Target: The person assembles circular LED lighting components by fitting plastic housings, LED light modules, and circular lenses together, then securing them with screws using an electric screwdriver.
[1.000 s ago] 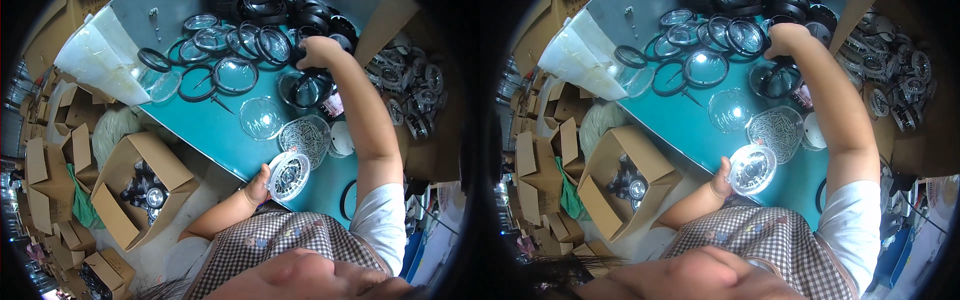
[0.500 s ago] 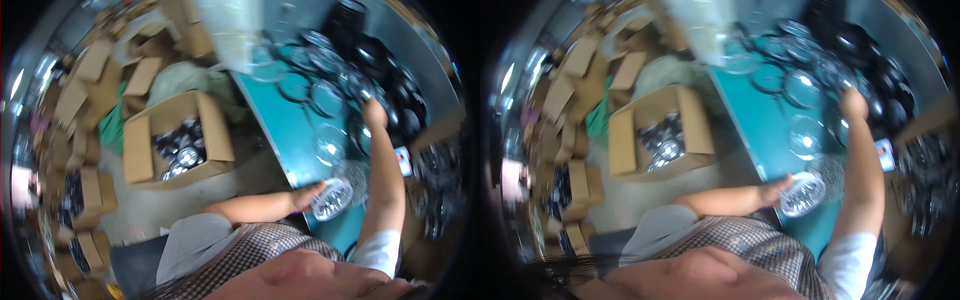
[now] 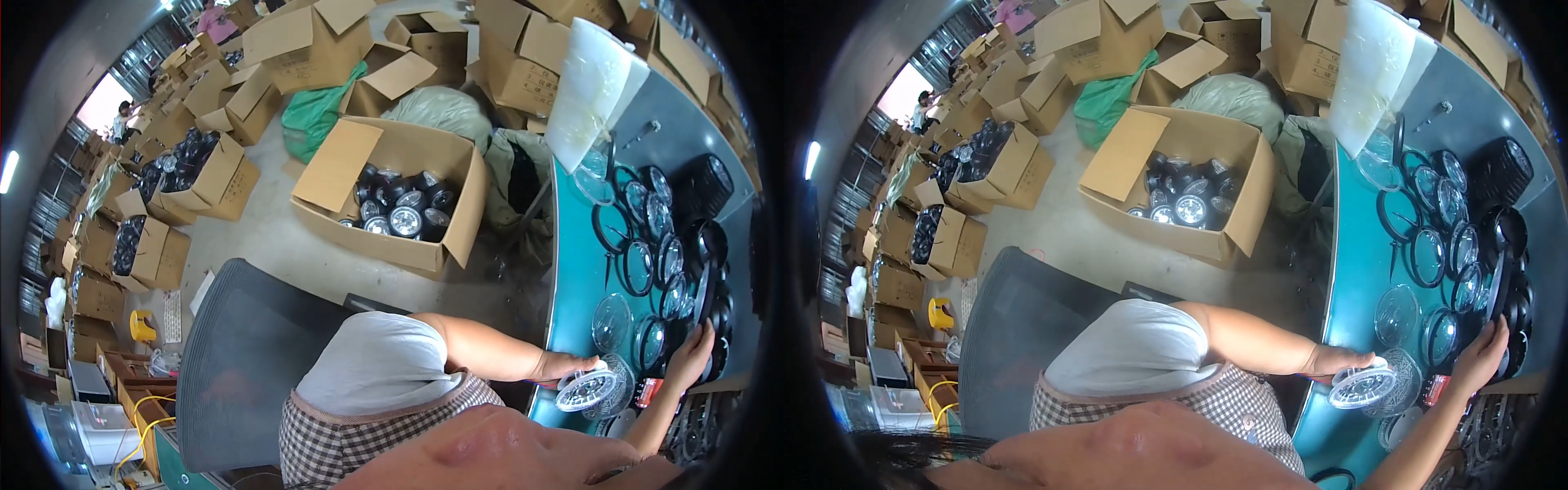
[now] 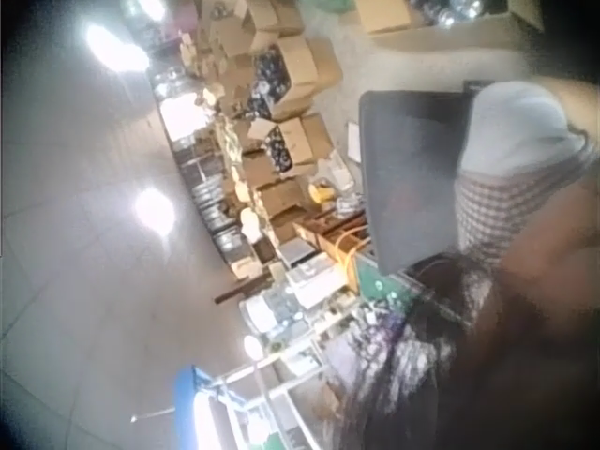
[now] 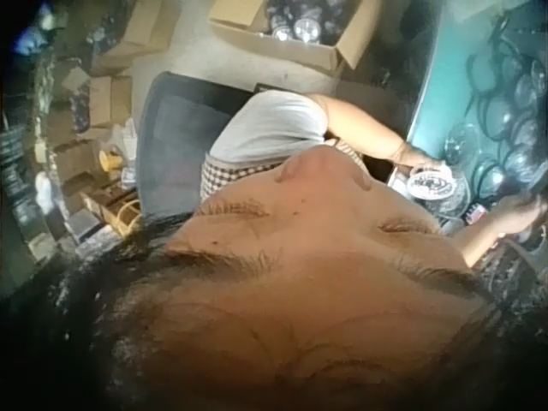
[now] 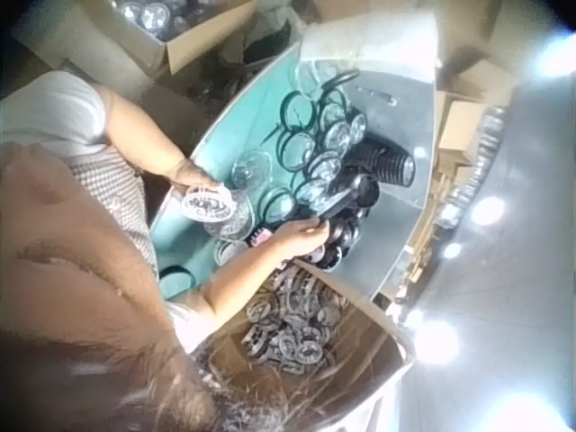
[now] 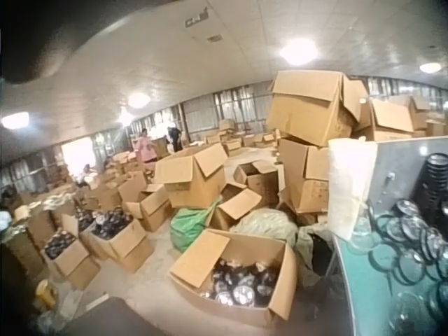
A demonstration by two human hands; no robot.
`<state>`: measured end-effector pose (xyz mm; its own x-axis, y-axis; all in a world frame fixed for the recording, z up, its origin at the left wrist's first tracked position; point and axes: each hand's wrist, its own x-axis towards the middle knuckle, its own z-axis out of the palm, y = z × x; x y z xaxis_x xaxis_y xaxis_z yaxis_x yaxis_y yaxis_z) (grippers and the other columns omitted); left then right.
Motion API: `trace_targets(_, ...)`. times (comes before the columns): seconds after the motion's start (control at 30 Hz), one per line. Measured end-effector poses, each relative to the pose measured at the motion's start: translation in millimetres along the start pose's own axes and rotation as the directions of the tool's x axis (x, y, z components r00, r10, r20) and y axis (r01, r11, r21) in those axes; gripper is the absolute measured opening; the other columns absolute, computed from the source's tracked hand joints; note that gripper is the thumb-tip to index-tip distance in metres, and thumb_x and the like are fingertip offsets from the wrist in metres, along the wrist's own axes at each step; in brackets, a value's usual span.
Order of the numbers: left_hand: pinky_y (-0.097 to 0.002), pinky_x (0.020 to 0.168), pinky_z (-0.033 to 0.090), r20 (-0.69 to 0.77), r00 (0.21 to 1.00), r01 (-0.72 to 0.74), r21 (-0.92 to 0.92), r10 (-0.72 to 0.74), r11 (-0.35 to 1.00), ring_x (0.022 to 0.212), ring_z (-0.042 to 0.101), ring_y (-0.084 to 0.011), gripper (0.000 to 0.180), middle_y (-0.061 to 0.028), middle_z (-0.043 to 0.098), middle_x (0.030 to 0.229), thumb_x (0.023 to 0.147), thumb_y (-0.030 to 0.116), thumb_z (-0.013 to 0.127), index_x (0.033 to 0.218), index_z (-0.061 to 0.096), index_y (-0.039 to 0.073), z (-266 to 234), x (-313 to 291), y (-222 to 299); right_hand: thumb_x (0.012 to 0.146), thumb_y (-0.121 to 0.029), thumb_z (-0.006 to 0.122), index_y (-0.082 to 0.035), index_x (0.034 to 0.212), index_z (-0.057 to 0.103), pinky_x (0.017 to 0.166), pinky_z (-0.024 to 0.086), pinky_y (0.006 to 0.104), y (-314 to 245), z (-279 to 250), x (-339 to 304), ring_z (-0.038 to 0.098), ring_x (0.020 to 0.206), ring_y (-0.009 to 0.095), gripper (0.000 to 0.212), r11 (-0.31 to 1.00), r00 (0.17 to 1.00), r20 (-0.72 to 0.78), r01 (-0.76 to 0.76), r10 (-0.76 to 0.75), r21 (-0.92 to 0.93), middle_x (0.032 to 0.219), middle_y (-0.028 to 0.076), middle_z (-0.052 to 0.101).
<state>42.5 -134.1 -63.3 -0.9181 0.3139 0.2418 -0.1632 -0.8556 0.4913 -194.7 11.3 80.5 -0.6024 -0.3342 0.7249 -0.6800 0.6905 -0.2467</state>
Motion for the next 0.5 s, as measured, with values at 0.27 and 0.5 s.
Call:
trace_targets(0.27,-0.0397,0.109,0.042,0.018,0.994,-0.110,0.028,0.110,0.993,0.127,0.055,-0.0207,0.073,-0.0096,0.056,0.141,0.092,0.061,0.057,0.144,0.048,0.011,17.0,-9.5,6.1,0.097,-0.010,0.058,-0.001,0.122,0.063,0.098,0.046,0.0440,-18.3,-103.4,-88.9,0.060,0.112,0.037,0.027,0.894,0.916,0.195,0.389,-0.351,-0.221,0.117,0.018,0.065)
trace_targets(0.5,-0.0380,0.107,0.042,0.112,0.990,-0.092,0.096,0.081,0.991,0.128,0.052,-0.0215,0.078,-0.0122,0.048,0.145,0.094,0.055,0.057,0.151,0.036,0.006,55.8,-34.3,21.2,0.096,-0.013,0.056,-0.005,0.102,0.069,0.087,0.051,0.0467,-74.8,-166.7,-175.0,0.064,0.088,0.029,0.016,0.725,0.730,0.347,0.667,-0.589,-0.173,0.093,0.011,0.067)
